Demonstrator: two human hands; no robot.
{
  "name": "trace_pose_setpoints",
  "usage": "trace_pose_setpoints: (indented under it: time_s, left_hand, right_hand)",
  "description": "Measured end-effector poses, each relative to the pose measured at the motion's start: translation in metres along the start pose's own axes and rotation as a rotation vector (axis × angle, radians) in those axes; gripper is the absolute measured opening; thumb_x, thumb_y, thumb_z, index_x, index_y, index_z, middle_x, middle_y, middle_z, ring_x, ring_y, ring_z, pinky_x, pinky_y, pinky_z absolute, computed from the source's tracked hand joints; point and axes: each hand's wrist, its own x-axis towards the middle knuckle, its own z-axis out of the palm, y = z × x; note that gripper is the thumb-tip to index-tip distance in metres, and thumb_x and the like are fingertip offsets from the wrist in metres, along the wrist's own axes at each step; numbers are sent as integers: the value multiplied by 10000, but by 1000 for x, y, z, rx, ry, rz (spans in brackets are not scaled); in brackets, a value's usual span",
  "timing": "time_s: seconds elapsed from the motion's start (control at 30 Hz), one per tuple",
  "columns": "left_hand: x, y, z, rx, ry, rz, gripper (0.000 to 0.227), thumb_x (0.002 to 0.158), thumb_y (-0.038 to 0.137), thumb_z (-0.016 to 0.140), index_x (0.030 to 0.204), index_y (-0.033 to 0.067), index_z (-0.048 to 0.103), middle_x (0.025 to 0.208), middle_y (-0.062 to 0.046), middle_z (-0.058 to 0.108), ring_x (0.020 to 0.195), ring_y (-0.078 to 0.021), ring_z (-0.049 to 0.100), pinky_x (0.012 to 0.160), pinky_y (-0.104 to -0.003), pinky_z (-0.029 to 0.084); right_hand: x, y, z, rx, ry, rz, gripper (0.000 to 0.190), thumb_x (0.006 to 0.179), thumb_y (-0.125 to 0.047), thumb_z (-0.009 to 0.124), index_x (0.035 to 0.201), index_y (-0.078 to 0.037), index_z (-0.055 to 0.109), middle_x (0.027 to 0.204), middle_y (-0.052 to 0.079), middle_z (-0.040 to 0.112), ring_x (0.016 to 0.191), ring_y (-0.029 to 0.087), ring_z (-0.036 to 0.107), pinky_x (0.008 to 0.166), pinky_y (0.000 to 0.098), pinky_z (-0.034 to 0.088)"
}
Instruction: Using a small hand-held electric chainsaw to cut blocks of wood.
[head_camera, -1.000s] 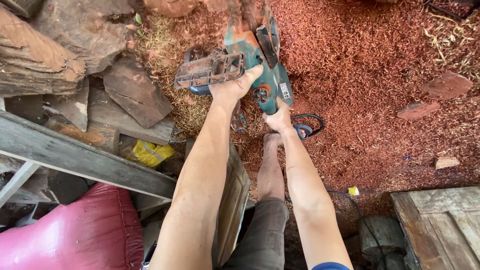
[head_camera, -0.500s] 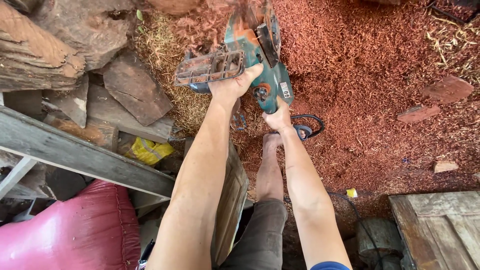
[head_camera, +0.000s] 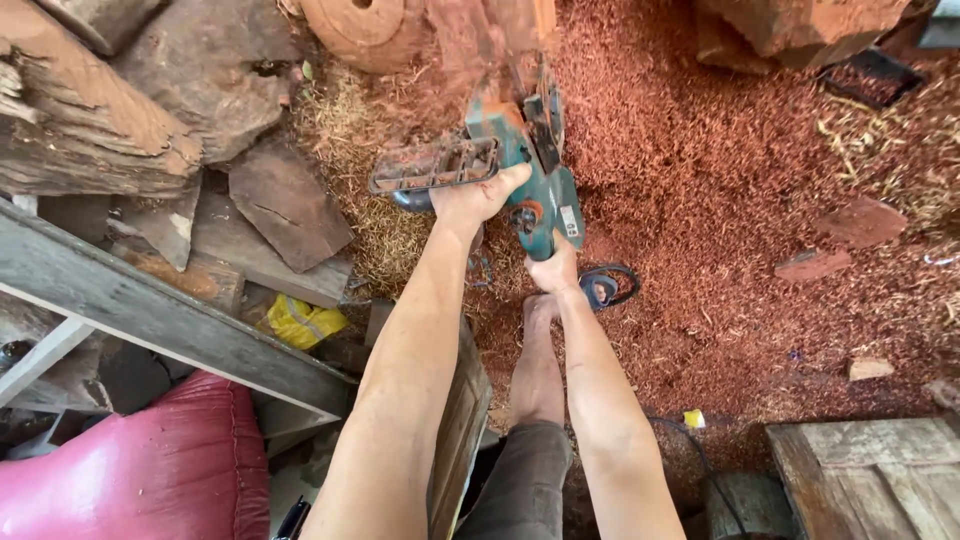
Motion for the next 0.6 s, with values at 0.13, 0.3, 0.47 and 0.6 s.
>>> trace_pose_setpoints:
  time_s: [0.13,0.3,0.47,0.6]
  left_hand:
    - [-5,8,-12,127,-19,4,927,768,814,578,1481,225,513,1589,-117,416,1471,-355,327,1213,-510,202]
    - [-29,38,-49,-25,-184,-151,884,710,747,568,1439,247,588,1558,-81,527,1452,-299,462,1219,-444,323]
    - [-34,36,-58,19,-57,-25,848,714,725,599,1342,156,635,1432,-166,570,1327,-343,522,1107,-463,372]
    - [-46,50,-81,62,-179,-81,814,713,760,540,1236,165,726,1317,-156,679,1224,-333,638,1053,-429,474]
  right_hand:
    - [-9,0,3,-4,14,23,385,723,-74,722,1107,-90,696,951,108,751,898,232,714,847,361,549]
    - [-25,-14,0,-29,1,137,516,674,-51,756,1182,-91,676,1047,134,746,980,248,702,899,368,529]
    - [-49,-43,-3,-21,22,190,532,676,-56,771,1198,-99,683,1059,121,754,990,236,706,913,367,525]
    - [-63,-58,-5,-63,55,187,439,715,-131,832,1127,-67,695,992,115,773,942,227,727,883,369,545]
